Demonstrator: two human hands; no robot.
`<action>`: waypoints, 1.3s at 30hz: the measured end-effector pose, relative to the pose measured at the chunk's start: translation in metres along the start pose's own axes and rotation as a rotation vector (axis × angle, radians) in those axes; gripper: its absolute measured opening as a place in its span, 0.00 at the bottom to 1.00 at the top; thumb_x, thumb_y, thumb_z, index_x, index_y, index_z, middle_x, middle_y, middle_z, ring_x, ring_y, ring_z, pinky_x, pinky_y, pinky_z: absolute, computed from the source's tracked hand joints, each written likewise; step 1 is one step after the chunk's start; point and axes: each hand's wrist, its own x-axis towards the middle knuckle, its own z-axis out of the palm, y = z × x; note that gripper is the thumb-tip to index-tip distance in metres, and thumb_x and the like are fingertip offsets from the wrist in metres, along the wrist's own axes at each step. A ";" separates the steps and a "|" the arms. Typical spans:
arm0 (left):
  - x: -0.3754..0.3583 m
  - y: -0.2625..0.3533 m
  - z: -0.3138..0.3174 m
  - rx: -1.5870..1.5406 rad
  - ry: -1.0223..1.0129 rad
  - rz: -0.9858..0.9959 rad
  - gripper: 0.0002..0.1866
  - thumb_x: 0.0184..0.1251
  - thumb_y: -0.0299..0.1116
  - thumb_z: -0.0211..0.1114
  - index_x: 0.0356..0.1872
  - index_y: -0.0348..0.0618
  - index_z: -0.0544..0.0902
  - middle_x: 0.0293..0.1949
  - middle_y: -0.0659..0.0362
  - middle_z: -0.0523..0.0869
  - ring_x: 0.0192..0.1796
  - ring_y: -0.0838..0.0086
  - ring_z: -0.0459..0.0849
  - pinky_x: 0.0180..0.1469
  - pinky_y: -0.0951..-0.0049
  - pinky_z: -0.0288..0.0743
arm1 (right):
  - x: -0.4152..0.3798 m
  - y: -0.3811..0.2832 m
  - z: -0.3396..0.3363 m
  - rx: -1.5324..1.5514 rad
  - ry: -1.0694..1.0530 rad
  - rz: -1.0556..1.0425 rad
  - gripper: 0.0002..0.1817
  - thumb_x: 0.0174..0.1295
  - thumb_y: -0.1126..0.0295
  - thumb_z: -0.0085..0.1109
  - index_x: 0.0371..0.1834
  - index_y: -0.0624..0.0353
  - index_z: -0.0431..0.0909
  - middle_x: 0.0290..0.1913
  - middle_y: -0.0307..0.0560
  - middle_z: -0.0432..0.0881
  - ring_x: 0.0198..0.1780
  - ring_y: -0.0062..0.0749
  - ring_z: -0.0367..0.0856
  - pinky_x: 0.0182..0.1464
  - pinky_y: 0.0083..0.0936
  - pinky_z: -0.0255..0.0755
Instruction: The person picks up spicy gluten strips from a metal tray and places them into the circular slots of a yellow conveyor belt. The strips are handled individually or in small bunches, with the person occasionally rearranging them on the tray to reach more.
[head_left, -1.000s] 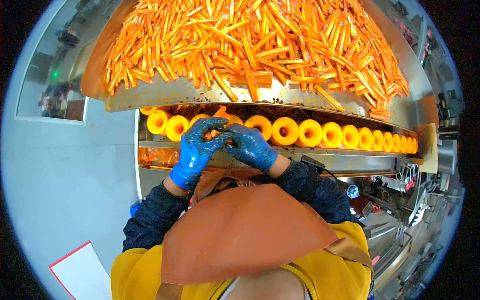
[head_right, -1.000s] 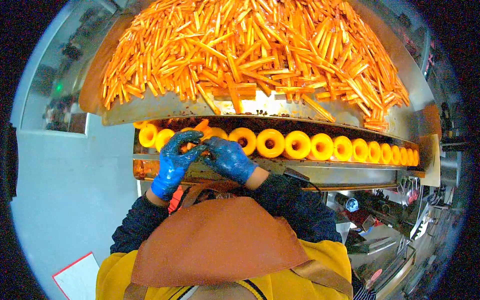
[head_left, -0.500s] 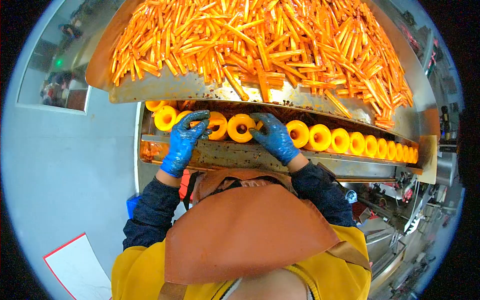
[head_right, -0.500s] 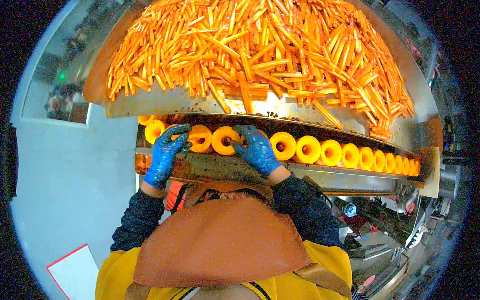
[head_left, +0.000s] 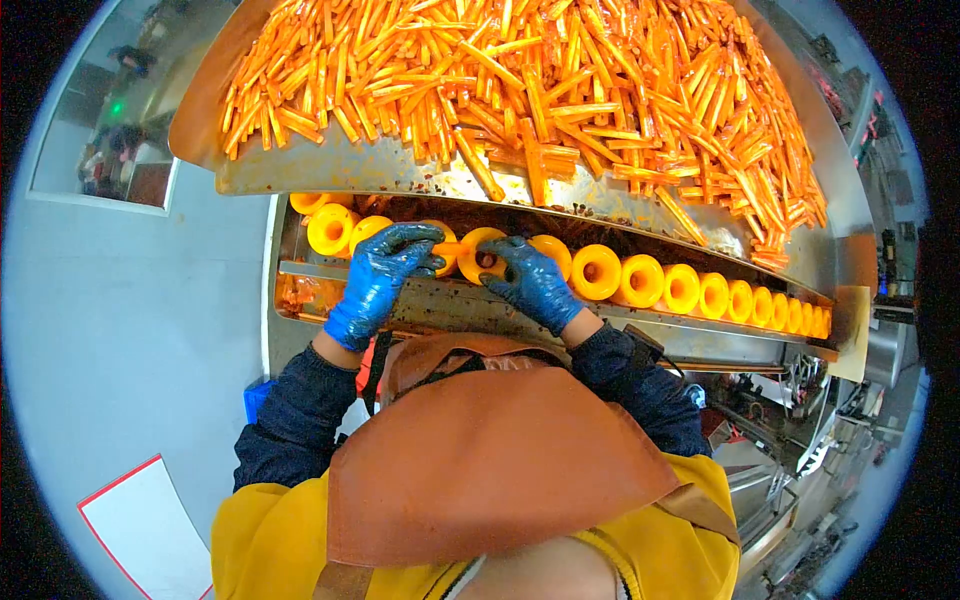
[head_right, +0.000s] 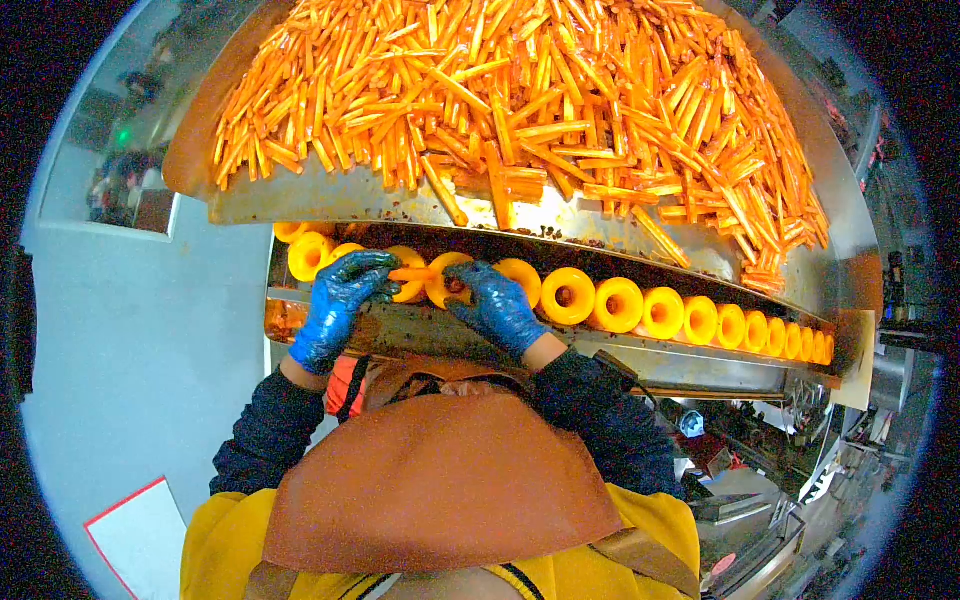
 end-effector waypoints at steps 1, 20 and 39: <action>-0.001 0.006 -0.002 0.022 0.011 0.010 0.12 0.67 0.25 0.60 0.49 0.34 0.80 0.44 0.57 0.84 0.41 0.75 0.84 0.45 0.74 0.81 | 0.000 0.002 0.002 -0.001 -0.001 0.000 0.20 0.54 0.66 0.65 0.51 0.55 0.77 0.45 0.53 0.80 0.46 0.49 0.79 0.48 0.34 0.74; 0.138 -0.034 -0.110 1.040 0.426 0.574 0.10 0.60 0.35 0.63 0.42 0.50 0.84 0.40 0.54 0.84 0.43 0.59 0.83 0.45 0.63 0.77 | 0.102 0.010 -0.092 -0.860 -0.094 0.246 0.19 0.50 0.66 0.63 0.47 0.58 0.77 0.46 0.54 0.81 0.45 0.47 0.82 0.45 0.39 0.77; 0.144 -0.031 -0.105 1.237 0.527 0.442 0.13 0.60 0.42 0.62 0.45 0.52 0.81 0.44 0.53 0.80 0.47 0.55 0.80 0.48 0.60 0.76 | 0.068 0.049 -0.151 -0.803 0.027 0.012 0.21 0.53 0.52 0.64 0.46 0.50 0.80 0.44 0.52 0.82 0.46 0.48 0.80 0.48 0.41 0.75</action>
